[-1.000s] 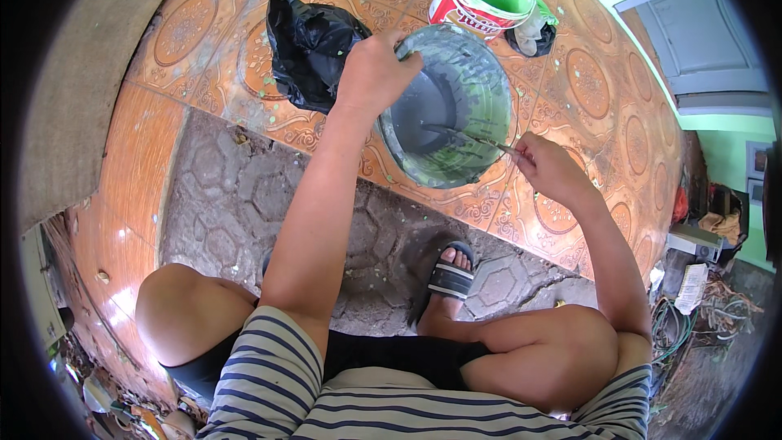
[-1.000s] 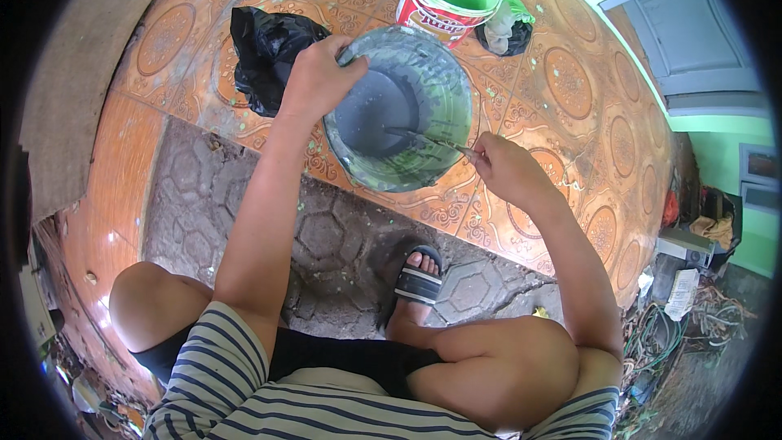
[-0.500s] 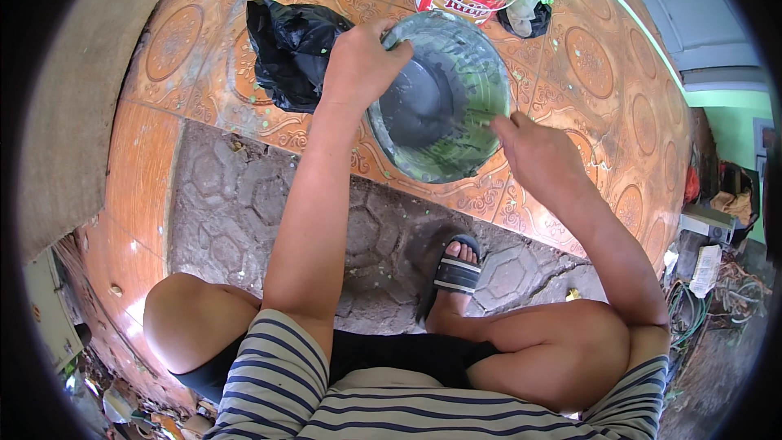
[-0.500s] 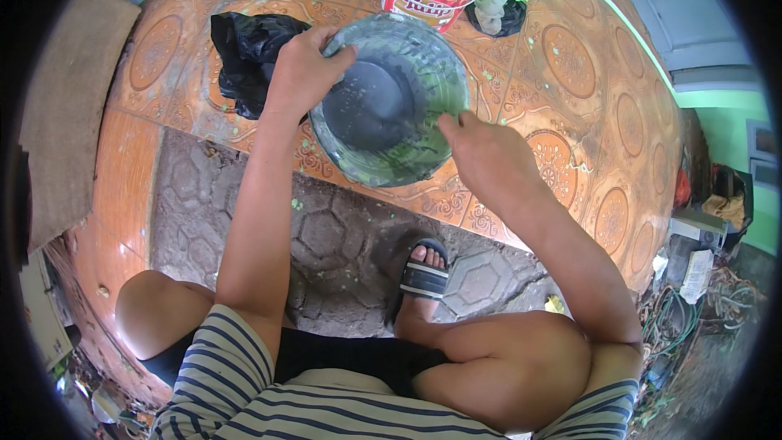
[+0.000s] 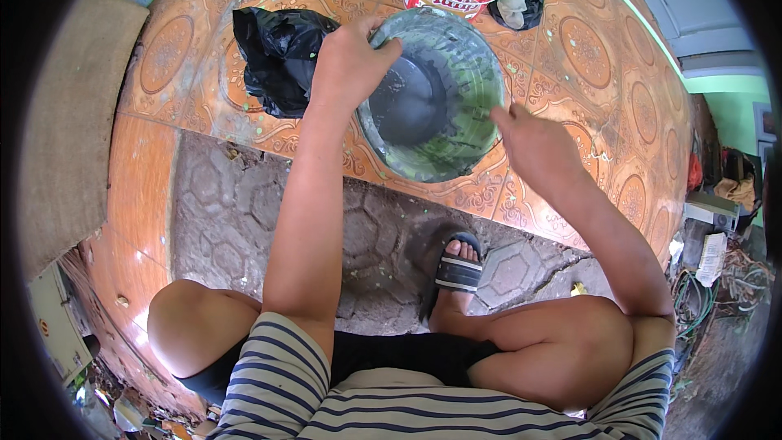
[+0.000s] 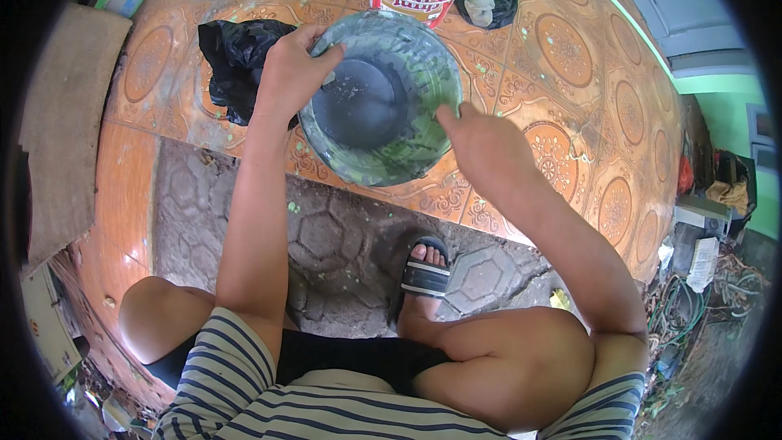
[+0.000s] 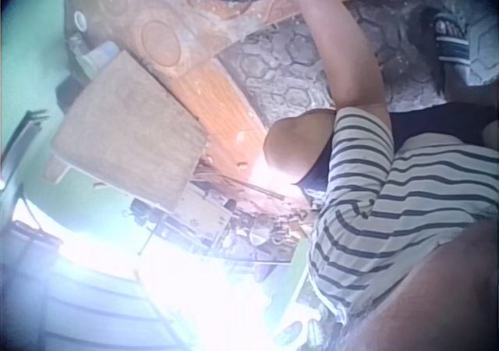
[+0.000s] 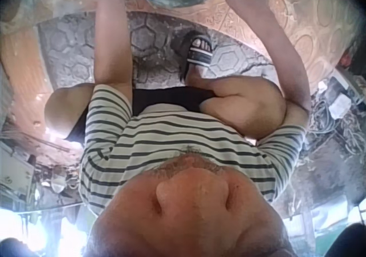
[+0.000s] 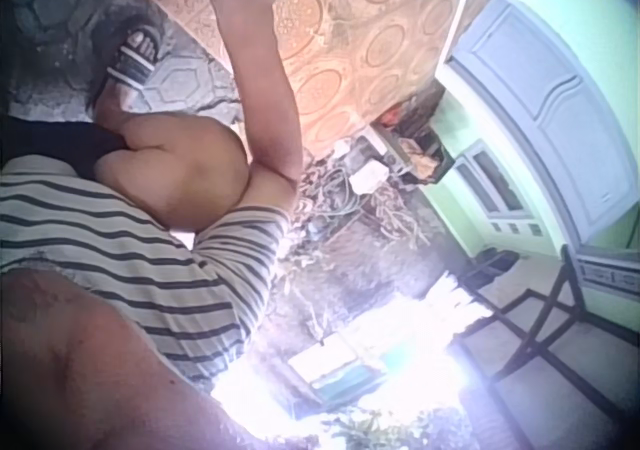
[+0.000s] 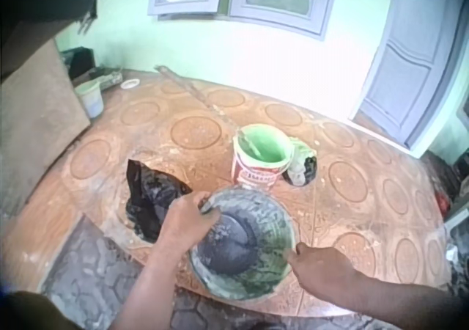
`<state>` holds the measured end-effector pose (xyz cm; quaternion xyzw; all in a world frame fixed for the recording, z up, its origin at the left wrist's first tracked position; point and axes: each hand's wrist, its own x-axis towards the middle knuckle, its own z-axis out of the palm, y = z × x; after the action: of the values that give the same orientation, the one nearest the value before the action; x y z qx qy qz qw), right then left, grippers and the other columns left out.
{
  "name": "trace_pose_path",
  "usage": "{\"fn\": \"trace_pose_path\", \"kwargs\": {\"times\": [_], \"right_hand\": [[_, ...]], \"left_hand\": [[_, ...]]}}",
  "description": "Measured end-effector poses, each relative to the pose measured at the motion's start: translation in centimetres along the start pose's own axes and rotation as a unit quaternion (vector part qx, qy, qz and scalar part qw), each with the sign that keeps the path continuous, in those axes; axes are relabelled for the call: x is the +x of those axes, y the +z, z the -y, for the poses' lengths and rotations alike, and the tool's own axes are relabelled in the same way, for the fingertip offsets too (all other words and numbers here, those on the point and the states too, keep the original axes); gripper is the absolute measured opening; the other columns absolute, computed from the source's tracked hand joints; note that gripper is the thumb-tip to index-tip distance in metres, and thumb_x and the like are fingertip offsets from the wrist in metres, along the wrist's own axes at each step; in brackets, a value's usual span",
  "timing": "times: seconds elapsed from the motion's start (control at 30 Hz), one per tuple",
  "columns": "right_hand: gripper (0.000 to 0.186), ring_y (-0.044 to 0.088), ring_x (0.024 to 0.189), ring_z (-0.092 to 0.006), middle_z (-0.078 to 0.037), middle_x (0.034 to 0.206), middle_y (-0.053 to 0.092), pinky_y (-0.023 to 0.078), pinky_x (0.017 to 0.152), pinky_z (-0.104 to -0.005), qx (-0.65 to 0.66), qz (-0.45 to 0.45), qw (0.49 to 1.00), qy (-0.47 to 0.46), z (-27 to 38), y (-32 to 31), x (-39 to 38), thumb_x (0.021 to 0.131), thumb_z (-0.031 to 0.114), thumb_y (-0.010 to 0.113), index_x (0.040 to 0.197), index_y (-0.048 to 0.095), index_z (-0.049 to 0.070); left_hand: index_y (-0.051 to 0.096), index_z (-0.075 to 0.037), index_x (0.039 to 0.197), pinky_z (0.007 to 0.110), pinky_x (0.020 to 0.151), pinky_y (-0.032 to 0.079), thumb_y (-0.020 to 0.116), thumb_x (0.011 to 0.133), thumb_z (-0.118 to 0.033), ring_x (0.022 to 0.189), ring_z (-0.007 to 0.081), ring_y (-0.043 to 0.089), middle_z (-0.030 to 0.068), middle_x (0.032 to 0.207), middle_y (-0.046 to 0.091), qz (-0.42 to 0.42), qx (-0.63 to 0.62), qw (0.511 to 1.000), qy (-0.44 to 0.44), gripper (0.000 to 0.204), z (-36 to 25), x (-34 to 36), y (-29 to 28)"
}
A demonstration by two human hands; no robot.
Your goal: The person sits on a tiled floor and uses a stick to stir a dark grey substance inside a green bucket. The person repeatedly scrapes the sides and bottom of the bucket to mix the contents thoroughly.
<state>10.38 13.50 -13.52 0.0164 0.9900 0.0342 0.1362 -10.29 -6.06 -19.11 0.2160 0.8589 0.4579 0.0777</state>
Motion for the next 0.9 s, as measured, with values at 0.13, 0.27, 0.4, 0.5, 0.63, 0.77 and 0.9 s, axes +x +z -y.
{"fn": "trace_pose_path", "kwargs": {"times": [0.13, 0.27, 0.4, 0.5, 0.63, 0.77, 0.9], "right_hand": [[0.034, 0.075, 0.085, -0.036, -0.018, 0.103, 0.066, 0.061, 0.07, -0.0462, 0.025, 0.002, 1.0, -0.01, 1.0, -0.6, -0.1, 0.09, 0.0, 0.061, 0.124, 0.059, 0.004], [0.034, 0.075, 0.085, -0.036, -0.017, 0.103, 0.066, 0.061, 0.069, -0.0465, -0.015, -0.047, 0.999, 0.006, 0.0, -0.1, 0.5, 0.09, 0.0, 0.061, 0.124, 0.059, 0.004], [0.033, 0.074, 0.086, -0.0363, -0.018, 0.103, 0.066, 0.061, 0.07, -0.0469, 0.033, 0.025, 0.999, 0.009, 1.5, -0.9, 0.0, 0.09, 0.0, 0.062, 0.122, 0.059, 0.004], [0.033, 0.074, 0.086, -0.037, -0.018, 0.103, 0.066, 0.061, 0.07, -0.0474, 0.029, -0.014, 0.999, 0.006, 1.1, -0.7, 0.5, 0.09, 0.0, 0.062, 0.122, 0.059, 0.003], [0.032, 0.074, 0.086, -0.0379, -0.019, 0.104, 0.066, 0.061, 0.071, -0.048, 0.03, 0.015, 0.999, 0.008, 1.0, -0.4, 0.1, 0.09, 0.0, 0.061, 0.122, 0.059, 0.003], [0.031, 0.074, 0.086, -0.0386, -0.02, 0.102, 0.066, 0.061, 0.071, -0.0487, 0.048, -0.029, 0.998, 0.012, 1.3, -0.7, 1.0, 0.092, 0.001, 0.06, 0.123, 0.058, 0.002], [0.032, 0.073, 0.085, -0.04, -0.021, 0.1, 0.066, 0.061, 0.071, -0.0492, 0.047, -0.01, 0.999, 0.02, 0.8, 0.1, 0.9, 0.092, 0.001, 0.059, 0.124, 0.057, 0.002]], "left_hand": [[0.073, 0.003, 0.122, 0.035, 0.089, 0.056, 0.079, 0.088, -0.028, 0.095, 0.024, 0.075, 0.018, 0.105, 0.078, 0.018, -0.023, 0.999, -0.015, 0.046, 0.2, 0.1, -0.3], [0.073, 0.003, 0.122, 0.034, 0.087, 0.056, 0.079, 0.088, -0.027, 0.092, 0.0214, 0.075, 0.0171, 0.103, 0.078, 0.009, -0.004, 1.0, -0.004, 0.046, 0.0, 0.2, -0.2], [0.073, 0.004, 0.12, 0.034, 0.087, 0.056, 0.08, 0.089, -0.028, 0.093, 0.0211, 0.074, 0.0175, 0.103, 0.078, 0.008, -0.001, 1.0, -0.013, 0.045, 0.4, 0.1, -0.3], [0.073, 0.005, 0.119, 0.034, 0.087, 0.056, 0.08, 0.089, -0.027, 0.093, 0.0205, 0.074, 0.0177, 0.104, 0.078, 0.006, -0.022, 1.0, -0.008, 0.045, 0.7, 0.2, -0.3], [0.072, 0.006, 0.118, 0.034, 0.085, 0.056, 0.081, 0.089, -0.026, 0.091, 0.0183, 0.073, 0.0172, 0.103, 0.078, -0.001, 0.0, 1.0, -0.007, 0.045, 0.6, 0.1, -0.1], [0.073, 0.005, 0.118, 0.034, 0.085, 0.055, 0.081, 0.089, -0.027, 0.089, 0.0188, 0.072, 0.0164, 0.101, 0.078, -0.003, -0.027, 1.0, 0.007, 0.045, 1.3, 0.3, -0.3], [0.073, 0.005, 0.118, 0.033, 0.085, 0.055, 0.081, 0.088, -0.028, 0.088, 0.0202, 0.072, 0.0158, 0.1, 0.078, -0.005, -0.014, 1.0, 0.0, 0.045, 0.9, 0.1, -0.1]]}}
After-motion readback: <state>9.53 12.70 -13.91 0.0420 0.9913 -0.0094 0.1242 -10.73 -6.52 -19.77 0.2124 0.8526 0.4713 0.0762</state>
